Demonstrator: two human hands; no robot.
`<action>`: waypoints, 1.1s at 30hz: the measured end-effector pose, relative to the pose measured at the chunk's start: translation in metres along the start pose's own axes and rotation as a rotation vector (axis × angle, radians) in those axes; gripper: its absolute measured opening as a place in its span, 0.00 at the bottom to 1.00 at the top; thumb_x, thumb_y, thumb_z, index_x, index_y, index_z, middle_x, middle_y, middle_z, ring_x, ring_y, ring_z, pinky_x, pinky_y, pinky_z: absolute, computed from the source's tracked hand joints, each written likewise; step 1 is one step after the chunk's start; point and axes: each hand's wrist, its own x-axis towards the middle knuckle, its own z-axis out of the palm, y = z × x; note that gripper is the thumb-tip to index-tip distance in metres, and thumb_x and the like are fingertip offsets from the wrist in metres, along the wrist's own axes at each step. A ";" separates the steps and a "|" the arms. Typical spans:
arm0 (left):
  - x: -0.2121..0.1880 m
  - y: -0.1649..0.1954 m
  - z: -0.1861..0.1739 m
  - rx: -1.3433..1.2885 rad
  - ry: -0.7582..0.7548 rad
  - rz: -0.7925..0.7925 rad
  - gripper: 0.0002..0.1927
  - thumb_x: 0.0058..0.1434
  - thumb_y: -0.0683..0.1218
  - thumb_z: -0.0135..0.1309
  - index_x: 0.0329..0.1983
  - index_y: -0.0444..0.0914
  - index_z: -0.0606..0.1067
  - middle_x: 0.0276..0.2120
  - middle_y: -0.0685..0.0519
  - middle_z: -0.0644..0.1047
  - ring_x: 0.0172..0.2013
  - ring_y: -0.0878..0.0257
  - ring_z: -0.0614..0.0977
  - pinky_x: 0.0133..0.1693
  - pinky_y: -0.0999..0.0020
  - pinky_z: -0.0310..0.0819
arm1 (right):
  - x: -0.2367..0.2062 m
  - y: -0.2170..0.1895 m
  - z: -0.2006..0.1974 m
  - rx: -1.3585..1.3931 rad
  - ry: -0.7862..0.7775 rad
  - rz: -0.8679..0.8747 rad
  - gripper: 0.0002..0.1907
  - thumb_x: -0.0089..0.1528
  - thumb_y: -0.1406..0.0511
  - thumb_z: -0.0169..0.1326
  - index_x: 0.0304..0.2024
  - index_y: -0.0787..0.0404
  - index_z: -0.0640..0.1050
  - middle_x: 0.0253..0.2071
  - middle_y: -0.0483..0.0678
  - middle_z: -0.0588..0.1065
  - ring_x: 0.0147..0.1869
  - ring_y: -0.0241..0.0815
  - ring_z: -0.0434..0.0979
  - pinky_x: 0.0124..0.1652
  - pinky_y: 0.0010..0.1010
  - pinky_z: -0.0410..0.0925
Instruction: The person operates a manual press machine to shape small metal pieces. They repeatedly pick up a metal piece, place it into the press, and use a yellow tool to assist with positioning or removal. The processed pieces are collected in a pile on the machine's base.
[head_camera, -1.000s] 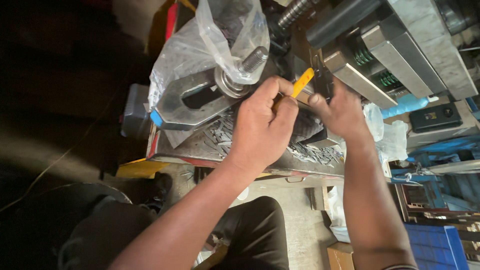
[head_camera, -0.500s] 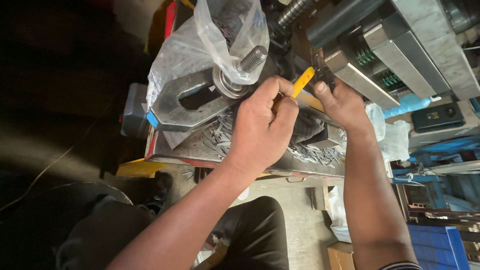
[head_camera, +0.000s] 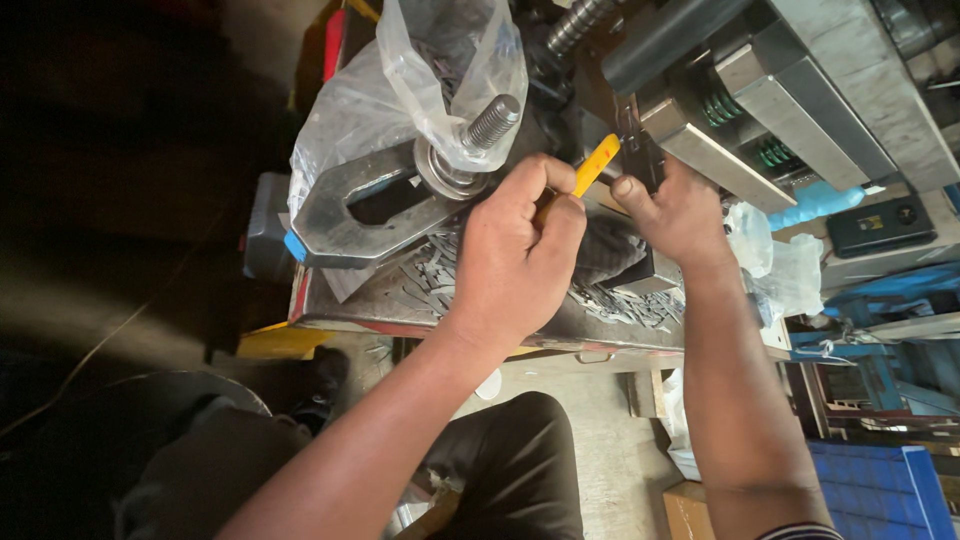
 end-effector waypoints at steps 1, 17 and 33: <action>0.000 0.000 0.000 0.006 0.001 0.000 0.02 0.68 0.38 0.49 0.40 0.36 0.72 0.22 0.63 0.64 0.23 0.77 0.62 0.24 0.76 0.56 | -0.001 -0.001 0.001 -0.014 0.014 -0.012 0.43 0.68 0.39 0.51 0.67 0.69 0.69 0.57 0.68 0.73 0.61 0.72 0.71 0.59 0.54 0.65; -0.001 -0.006 0.001 0.047 0.001 0.027 0.01 0.69 0.37 0.50 0.41 0.36 0.72 0.24 0.63 0.63 0.25 0.77 0.62 0.26 0.76 0.56 | -0.007 -0.018 -0.002 -0.123 0.063 -0.091 0.38 0.62 0.44 0.63 0.60 0.67 0.73 0.48 0.61 0.78 0.53 0.66 0.77 0.53 0.52 0.68; -0.002 -0.011 0.002 0.026 -0.001 -0.036 0.02 0.69 0.37 0.50 0.43 0.35 0.72 0.26 0.62 0.67 0.26 0.77 0.65 0.27 0.78 0.59 | -0.002 -0.005 -0.016 -0.170 -0.096 -0.058 0.51 0.56 0.38 0.62 0.69 0.63 0.67 0.57 0.66 0.74 0.59 0.69 0.75 0.55 0.55 0.67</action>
